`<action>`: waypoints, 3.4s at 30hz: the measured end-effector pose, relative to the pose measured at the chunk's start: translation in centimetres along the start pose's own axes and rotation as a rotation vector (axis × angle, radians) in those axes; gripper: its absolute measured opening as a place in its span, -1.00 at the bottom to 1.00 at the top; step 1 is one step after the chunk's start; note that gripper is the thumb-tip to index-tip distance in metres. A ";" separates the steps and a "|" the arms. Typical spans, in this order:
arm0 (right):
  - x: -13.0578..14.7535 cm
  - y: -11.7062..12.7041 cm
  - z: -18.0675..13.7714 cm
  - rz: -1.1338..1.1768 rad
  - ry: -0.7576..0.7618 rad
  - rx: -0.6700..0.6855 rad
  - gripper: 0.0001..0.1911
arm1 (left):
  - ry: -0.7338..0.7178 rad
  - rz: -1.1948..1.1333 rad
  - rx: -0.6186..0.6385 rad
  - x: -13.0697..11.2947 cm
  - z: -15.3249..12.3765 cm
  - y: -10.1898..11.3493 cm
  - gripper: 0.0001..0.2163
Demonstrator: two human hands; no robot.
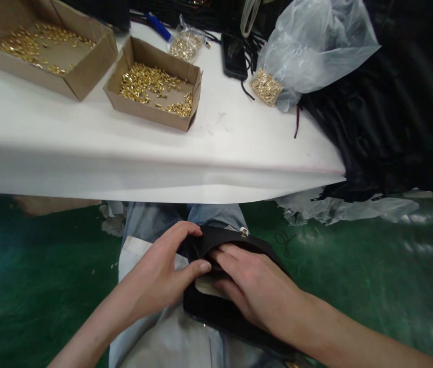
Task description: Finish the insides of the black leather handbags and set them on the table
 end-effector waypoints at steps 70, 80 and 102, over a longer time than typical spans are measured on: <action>-8.0 6.7 -4.6 -0.058 -0.150 -0.405 -0.66 | -0.697 1.133 0.338 -5.0 5.3 -8.5 -0.74; -7.1 6.5 -5.6 -0.183 -0.267 -0.190 -0.74 | -0.313 0.716 0.469 -5.6 8.8 -8.5 -0.81; -6.0 9.9 0.6 -0.087 -0.166 -0.072 -0.58 | -0.142 0.107 0.388 -4.5 6.8 -4.0 -0.64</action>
Point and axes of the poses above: each hand's wrist, its own z-axis towards the middle knuckle, its own y-axis out of the back of the hand, x = y × z, the point moved 2 cm from there along z, towards the middle knuckle, and after that the axes turned 9 degrees about -z, right-handed, at the moved point
